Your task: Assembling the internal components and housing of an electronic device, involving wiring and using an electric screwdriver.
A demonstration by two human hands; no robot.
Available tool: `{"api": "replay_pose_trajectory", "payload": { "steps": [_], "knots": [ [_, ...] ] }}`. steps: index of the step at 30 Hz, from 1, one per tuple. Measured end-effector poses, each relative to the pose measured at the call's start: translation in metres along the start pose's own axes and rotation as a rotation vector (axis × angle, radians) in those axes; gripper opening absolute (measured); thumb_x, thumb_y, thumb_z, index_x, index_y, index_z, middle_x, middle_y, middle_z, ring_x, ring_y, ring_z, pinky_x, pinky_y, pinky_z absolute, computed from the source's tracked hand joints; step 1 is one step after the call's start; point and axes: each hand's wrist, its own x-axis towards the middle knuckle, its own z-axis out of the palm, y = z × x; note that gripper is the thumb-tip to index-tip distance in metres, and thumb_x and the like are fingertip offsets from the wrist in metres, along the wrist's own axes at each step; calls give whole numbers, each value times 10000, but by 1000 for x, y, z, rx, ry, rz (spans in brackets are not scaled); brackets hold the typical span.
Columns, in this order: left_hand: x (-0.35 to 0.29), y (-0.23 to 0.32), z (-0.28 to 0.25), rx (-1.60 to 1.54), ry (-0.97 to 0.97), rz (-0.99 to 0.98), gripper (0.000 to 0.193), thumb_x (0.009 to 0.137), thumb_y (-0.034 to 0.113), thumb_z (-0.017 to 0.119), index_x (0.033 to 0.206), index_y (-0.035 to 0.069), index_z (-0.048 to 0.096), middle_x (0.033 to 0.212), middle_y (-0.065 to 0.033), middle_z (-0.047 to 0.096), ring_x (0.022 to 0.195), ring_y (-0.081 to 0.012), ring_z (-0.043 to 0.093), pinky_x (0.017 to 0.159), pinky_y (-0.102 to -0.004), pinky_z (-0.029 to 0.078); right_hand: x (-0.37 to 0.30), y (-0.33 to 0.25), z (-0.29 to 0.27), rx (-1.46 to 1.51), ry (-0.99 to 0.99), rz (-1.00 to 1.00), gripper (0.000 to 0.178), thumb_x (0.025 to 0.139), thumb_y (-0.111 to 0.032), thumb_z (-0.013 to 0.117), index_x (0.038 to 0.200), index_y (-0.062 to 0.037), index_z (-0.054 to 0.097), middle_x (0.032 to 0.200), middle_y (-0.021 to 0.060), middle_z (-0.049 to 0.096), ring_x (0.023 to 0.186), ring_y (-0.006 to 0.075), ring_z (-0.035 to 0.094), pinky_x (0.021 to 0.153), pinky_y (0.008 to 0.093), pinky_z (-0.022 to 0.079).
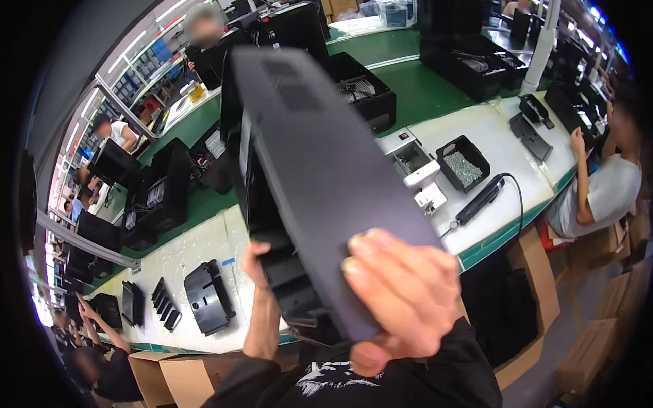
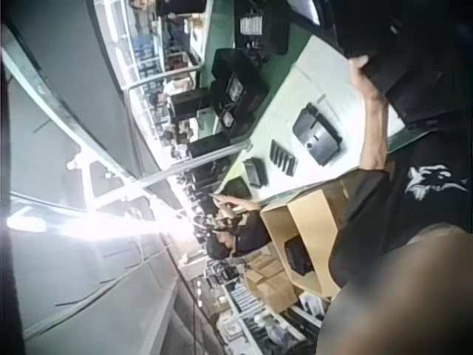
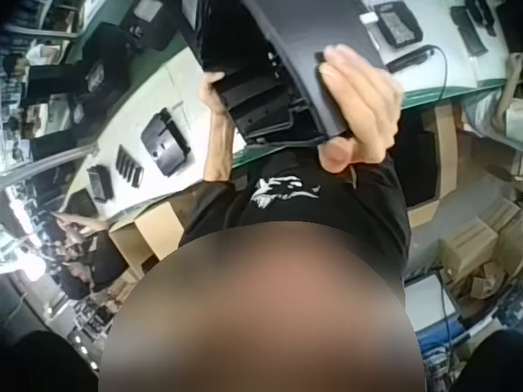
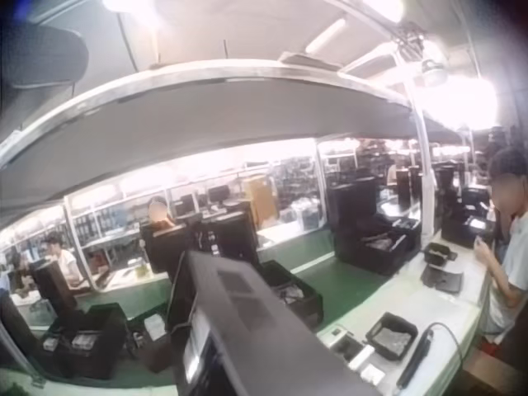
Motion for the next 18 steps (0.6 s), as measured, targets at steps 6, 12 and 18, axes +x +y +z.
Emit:
{"api": "replay_pose_trajectory", "payload": {
  "steps": [6, 12, 18],
  "knots": [
    [150, 0, 125, -44, -228, -233, 357, 670, 230, 486, 888, -26, 608, 832, -141, 637, 688, -231, 596, 662, -331, 499, 96, 70, 18, -451, 325, -217, 300, 788, -151, 483, 878, 69, 666, 862, 197, 677, 805, 314, 662, 725, 333, 476],
    [322, -87, 176, -363, -616, -483, 532, 761, 346, 370, 1108, 0, 578, 1120, -181, 598, 1046, -329, 573, 968, -446, 420, 224, 214, 65, -790, 54, 155, 454, 841, -522, 506, 825, -123, 720, 691, 154, 647, 691, 336, 636, 637, 369, 484],
    [375, -158, 193, -453, -345, -712, 536, 875, 319, 285, 1249, -33, 440, 1285, -208, 460, 1221, -391, 421, 1054, -570, 289, 246, 377, 104, -729, -468, 343, 523, 847, -512, 449, 897, -58, 704, 885, 225, 651, 865, 384, 618, 798, 446, 472]
  ]
}}
